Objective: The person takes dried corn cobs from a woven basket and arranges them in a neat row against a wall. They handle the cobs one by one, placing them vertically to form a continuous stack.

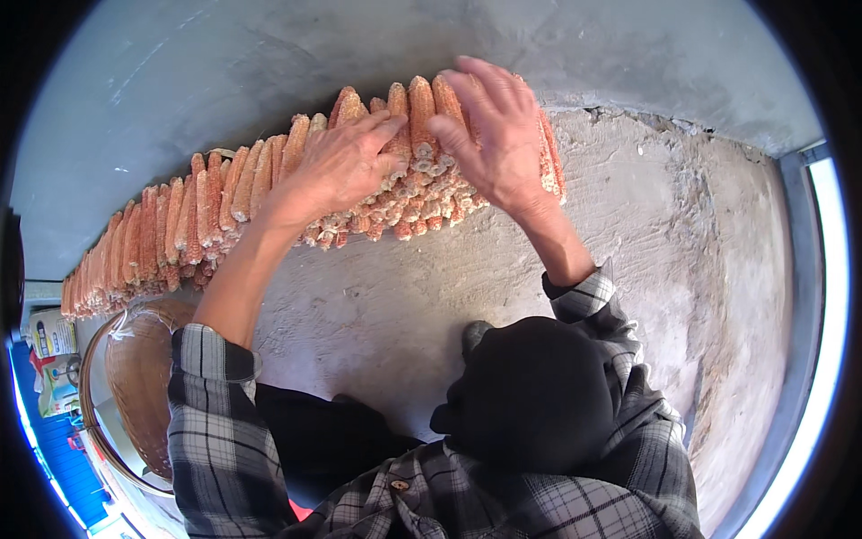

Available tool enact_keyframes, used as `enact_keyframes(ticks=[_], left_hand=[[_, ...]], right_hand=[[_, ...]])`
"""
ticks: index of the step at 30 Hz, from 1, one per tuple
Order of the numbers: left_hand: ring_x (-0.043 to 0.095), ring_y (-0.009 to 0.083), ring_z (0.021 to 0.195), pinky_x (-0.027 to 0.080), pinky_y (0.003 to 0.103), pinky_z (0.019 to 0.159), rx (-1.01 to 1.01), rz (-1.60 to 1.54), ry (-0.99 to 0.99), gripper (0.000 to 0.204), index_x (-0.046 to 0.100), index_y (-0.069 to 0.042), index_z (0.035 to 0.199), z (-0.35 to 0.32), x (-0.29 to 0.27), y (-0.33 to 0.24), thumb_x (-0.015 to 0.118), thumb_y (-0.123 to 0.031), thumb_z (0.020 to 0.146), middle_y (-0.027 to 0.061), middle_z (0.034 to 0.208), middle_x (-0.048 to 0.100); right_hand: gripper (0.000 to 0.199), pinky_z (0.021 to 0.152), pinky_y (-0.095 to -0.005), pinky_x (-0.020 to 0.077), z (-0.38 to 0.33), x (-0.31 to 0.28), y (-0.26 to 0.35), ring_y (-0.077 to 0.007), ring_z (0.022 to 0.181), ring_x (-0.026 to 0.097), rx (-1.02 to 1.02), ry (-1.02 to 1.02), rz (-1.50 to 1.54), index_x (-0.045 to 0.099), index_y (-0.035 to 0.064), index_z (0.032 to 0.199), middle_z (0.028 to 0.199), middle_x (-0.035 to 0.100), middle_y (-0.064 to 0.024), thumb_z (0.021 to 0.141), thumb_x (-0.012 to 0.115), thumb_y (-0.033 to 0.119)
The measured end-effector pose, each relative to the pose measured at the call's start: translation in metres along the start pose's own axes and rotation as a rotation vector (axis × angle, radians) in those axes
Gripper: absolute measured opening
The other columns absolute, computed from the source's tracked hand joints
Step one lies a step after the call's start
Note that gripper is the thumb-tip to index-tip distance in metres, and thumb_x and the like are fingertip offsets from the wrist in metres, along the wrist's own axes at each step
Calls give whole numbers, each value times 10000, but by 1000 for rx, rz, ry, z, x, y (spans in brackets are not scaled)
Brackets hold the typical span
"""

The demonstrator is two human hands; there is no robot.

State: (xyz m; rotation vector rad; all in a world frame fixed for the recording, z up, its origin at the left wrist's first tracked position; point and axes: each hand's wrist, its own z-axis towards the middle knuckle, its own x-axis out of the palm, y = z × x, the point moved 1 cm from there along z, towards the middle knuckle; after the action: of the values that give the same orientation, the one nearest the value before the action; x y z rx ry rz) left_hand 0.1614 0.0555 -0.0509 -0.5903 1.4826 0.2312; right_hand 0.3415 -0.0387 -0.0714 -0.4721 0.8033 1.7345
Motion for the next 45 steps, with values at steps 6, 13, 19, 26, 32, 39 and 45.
enact_keyframes(ticks=[6, 13, 19, 26, 32, 39, 45], left_hand=[[565, 389, 1078, 459, 454, 910, -72, -137, 13, 398, 538, 28, 1143, 7, -1, 1, 589, -229, 844, 211, 1134, 608], [611, 296, 989, 467, 410, 858, 118, -361, -82, 534, 505, 28, 1250, -9, -14, 41, 640, -276, 832, 217, 1083, 612], [617, 204, 903, 501, 318, 791, -50, -438, -434, 361, 610, -10, 1122, -75, -96, 72, 618, -251, 852, 91, 984, 644], [591, 174, 973, 462, 290, 825, -680, -440, -458, 417, 578, -57, 1233, -323, -106, 154, 633, -262, 873, 95, 1111, 627], [611, 164, 816, 485, 274, 665, -1039, -82, 205, 390, 645, -111, 1108, -514, -14, 221, 706, -295, 769, 28, 961, 660], [603, 252, 918, 472, 381, 782, -847, -19, 694, 528, 655, -153, 1052, -572, 117, 211, 785, -279, 556, 46, 1008, 624], [481, 245, 1154, 341, 435, 960, -607, 144, 785, 598, 606, -106, 1123, -554, 129, 163, 747, -284, 570, 73, 1150, 563]], right_hand=[[581, 1039, -459, 336, 0, 24, 15, -316, 1203, 488, -233, 276, 65, 517, 84, 1302, 1300, 536, -120, 900, 496, 504], [456, 1004, -433, 373, -1, 37, 25, -279, 1150, 532, -201, 330, 35, 592, 95, 1209, 1225, 584, -104, 854, 615, 380], [391, 1079, -359, 299, -5, 32, 12, -261, 1281, 428, -66, 467, -20, 556, 60, 1264, 1333, 518, -99, 915, 547, 238], [394, 1109, -354, 245, -2, 32, 24, -240, 1306, 407, -349, 449, -234, 519, 49, 1304, 1339, 516, -97, 932, 499, 175], [359, 1120, -390, 217, 1, 38, 13, -247, 1303, 414, -339, 488, -38, 533, 37, 1279, 1336, 525, -94, 953, 451, 164], [377, 1086, -409, 264, 5, 37, 21, -303, 1270, 423, -314, 532, -34, 521, 21, 1277, 1329, 515, -132, 955, 404, 179], [394, 1073, -407, 282, 4, 39, 20, -314, 1257, 431, -282, 525, -19, 507, 12, 1285, 1325, 515, -145, 954, 394, 191]])
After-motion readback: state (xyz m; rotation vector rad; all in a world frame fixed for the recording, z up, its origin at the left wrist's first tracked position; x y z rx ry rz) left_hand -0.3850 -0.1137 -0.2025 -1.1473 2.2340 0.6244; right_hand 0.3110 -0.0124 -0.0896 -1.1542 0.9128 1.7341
